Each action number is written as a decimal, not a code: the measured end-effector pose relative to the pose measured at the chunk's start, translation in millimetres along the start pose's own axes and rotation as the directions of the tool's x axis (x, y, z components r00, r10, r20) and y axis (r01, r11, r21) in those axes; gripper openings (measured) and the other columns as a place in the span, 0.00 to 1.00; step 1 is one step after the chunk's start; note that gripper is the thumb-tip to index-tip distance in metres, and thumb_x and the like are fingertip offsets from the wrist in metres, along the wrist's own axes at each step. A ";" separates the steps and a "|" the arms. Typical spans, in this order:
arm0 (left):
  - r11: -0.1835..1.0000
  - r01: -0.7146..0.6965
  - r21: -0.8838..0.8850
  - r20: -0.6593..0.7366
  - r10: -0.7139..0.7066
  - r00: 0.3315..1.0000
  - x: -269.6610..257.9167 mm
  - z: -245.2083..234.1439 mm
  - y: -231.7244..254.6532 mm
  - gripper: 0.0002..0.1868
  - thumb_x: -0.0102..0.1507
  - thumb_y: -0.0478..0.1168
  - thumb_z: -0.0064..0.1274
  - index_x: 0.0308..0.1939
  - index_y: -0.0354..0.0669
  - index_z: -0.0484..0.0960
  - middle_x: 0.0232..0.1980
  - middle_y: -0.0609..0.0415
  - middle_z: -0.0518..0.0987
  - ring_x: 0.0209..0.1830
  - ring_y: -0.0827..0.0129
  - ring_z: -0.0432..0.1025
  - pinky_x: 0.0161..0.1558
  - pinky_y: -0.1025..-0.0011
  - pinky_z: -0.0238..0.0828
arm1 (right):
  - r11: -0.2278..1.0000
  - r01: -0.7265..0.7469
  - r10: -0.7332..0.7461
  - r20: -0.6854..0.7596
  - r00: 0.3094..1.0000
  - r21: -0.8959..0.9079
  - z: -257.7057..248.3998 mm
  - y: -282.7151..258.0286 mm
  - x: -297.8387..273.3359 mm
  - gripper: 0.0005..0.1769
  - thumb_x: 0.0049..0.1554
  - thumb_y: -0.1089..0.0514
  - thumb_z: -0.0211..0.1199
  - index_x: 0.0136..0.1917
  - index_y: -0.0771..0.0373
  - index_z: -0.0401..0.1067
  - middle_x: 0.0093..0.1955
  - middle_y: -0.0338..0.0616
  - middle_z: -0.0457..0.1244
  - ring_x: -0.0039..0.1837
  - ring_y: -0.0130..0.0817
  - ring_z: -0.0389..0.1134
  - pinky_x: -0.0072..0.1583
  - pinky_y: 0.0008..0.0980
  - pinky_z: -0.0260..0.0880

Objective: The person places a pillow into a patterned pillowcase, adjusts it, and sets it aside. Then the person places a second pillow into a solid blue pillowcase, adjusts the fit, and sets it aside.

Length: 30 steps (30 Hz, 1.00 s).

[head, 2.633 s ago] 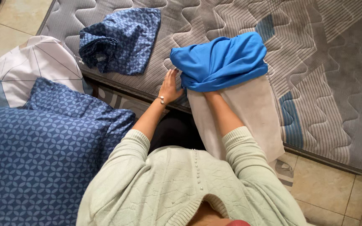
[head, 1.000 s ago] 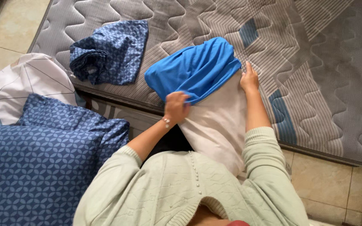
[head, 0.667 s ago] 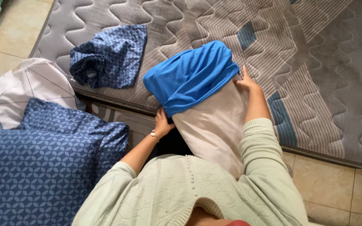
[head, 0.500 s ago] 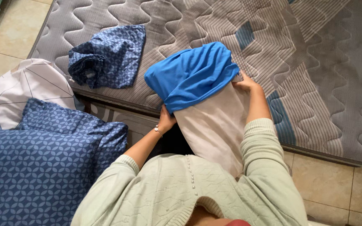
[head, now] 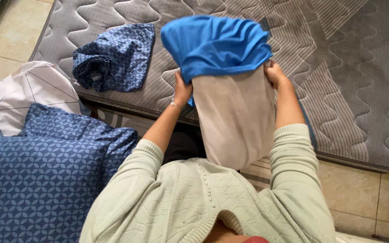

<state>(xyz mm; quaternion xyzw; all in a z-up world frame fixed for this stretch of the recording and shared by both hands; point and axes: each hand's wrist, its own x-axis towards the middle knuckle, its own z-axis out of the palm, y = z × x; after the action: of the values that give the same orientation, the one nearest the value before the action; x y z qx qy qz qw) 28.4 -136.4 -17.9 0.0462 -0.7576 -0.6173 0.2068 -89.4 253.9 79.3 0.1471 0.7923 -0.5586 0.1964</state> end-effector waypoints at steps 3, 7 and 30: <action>0.995 0.092 0.034 -0.008 -0.092 0.996 58.1 -3.5 8.3 0.24 0.62 0.39 0.60 0.54 0.37 0.63 0.48 0.36 0.78 0.49 0.47 0.75 0.52 0.58 0.71 | 0.987 0.077 -0.075 -0.024 0.997 0.139 -7.9 -21.0 -4.9 0.23 0.61 0.52 0.56 0.67 0.61 0.65 0.57 0.50 0.68 0.55 0.46 0.72 0.54 0.52 0.75; 0.989 0.148 -0.004 0.190 -0.145 0.971 105.8 -23.6 7.5 0.20 0.61 0.38 0.61 0.50 0.38 0.67 0.44 0.42 0.77 0.45 0.55 0.73 0.47 0.62 0.70 | 0.980 -0.053 0.032 0.110 0.993 0.194 -10.5 -32.6 -11.1 0.25 0.61 0.48 0.59 0.68 0.60 0.66 0.58 0.50 0.68 0.55 0.43 0.73 0.55 0.52 0.76; 0.952 -0.109 0.285 0.217 0.047 0.975 2.4 -115.6 13.3 0.23 0.53 0.36 0.62 0.51 0.46 0.73 0.47 0.47 0.77 0.44 0.61 0.70 0.47 0.67 0.67 | 0.426 0.160 -0.873 -0.358 0.330 -0.891 75.4 128.6 -133.3 0.23 0.52 0.66 0.64 0.62 0.70 0.75 0.61 0.55 0.63 0.62 0.52 0.63 0.60 0.49 0.64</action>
<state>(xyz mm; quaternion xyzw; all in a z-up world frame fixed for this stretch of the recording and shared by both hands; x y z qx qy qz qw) 71.4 -240.0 13.0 -0.0182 -0.8598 -0.4901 0.1420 97.0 223.7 13.8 -0.0071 0.9278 -0.0902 -0.3621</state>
